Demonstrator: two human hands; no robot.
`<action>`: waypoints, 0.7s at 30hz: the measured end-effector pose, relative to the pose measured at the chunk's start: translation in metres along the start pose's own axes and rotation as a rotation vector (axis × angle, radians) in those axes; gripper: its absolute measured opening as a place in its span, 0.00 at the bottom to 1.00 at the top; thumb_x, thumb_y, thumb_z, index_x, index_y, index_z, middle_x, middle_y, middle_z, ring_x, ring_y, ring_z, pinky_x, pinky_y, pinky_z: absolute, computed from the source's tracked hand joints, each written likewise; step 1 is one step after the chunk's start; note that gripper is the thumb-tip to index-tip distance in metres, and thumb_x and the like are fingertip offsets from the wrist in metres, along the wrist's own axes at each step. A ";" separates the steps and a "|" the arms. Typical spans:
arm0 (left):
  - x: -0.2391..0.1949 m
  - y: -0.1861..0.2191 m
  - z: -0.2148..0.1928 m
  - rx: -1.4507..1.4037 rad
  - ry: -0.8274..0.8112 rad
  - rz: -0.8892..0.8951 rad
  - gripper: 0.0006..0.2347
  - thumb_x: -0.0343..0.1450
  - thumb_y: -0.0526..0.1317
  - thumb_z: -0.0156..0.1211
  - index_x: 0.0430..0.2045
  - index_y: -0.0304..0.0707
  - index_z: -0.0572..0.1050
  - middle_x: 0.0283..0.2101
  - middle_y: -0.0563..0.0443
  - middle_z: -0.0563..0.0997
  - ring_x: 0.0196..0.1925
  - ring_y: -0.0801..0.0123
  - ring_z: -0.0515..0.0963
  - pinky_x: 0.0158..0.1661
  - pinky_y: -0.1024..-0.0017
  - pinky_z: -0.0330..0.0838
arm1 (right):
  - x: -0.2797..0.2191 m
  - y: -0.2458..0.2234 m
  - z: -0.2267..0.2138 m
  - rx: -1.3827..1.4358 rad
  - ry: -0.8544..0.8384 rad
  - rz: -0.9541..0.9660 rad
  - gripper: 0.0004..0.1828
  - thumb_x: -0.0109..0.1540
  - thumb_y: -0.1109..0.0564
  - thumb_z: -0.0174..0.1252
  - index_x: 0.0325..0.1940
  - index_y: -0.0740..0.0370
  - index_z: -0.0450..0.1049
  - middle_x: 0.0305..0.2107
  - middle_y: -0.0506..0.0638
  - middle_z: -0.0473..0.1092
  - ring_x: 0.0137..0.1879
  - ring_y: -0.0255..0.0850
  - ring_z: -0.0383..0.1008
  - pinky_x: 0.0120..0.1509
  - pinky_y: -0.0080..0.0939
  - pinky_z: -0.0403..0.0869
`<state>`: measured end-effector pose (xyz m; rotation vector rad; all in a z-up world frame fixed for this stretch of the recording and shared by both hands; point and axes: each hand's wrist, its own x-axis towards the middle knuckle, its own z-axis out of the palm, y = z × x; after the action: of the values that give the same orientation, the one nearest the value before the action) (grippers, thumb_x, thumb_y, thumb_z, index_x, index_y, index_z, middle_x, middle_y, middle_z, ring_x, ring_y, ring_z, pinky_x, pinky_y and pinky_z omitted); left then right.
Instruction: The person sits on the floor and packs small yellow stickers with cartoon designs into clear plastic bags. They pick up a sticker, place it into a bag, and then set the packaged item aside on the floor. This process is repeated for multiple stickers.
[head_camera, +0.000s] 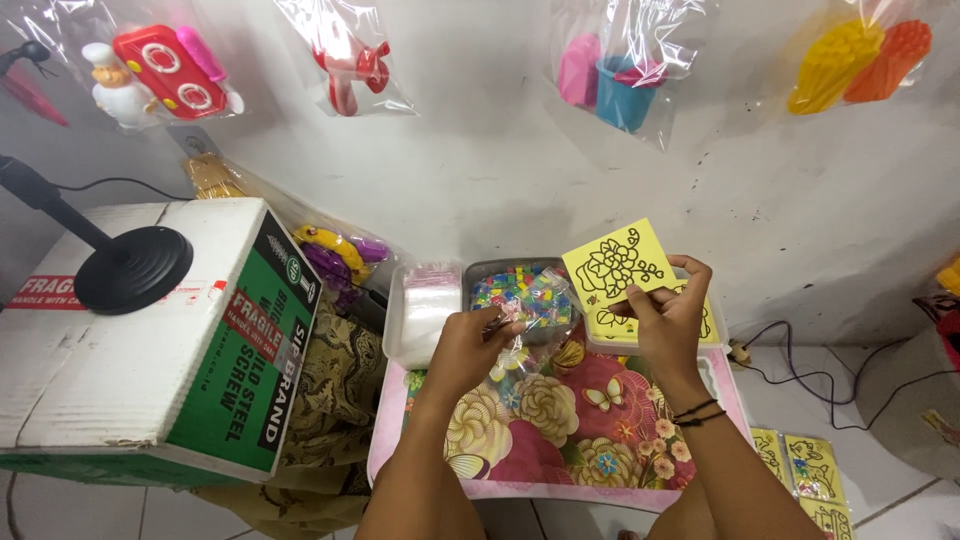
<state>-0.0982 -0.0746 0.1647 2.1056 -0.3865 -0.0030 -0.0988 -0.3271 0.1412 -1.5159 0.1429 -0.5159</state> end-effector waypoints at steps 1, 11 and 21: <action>0.000 -0.001 0.000 0.000 -0.001 0.000 0.12 0.71 0.43 0.65 0.21 0.32 0.78 0.20 0.41 0.83 0.27 0.42 0.82 0.35 0.60 0.73 | 0.001 0.002 0.000 0.000 0.000 0.001 0.31 0.65 0.69 0.51 0.69 0.55 0.49 0.27 0.62 0.69 0.33 0.49 0.78 0.47 0.47 0.80; 0.004 -0.008 0.004 -0.041 0.013 -0.008 0.13 0.72 0.42 0.65 0.20 0.31 0.77 0.18 0.40 0.80 0.23 0.49 0.80 0.33 0.64 0.72 | 0.016 0.042 -0.019 0.325 -0.019 0.142 0.21 0.69 0.66 0.47 0.63 0.56 0.52 0.32 0.66 0.70 0.35 0.58 0.80 0.45 0.55 0.82; 0.004 -0.009 0.007 -0.083 0.012 0.015 0.14 0.72 0.43 0.65 0.20 0.30 0.77 0.16 0.40 0.79 0.21 0.51 0.79 0.33 0.63 0.72 | 0.024 0.058 -0.024 0.352 -0.061 0.192 0.14 0.71 0.60 0.46 0.60 0.53 0.55 0.37 0.70 0.73 0.34 0.58 0.79 0.41 0.56 0.82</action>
<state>-0.0928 -0.0772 0.1541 2.0204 -0.3887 0.0022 -0.0734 -0.3608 0.0884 -1.1587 0.1409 -0.3211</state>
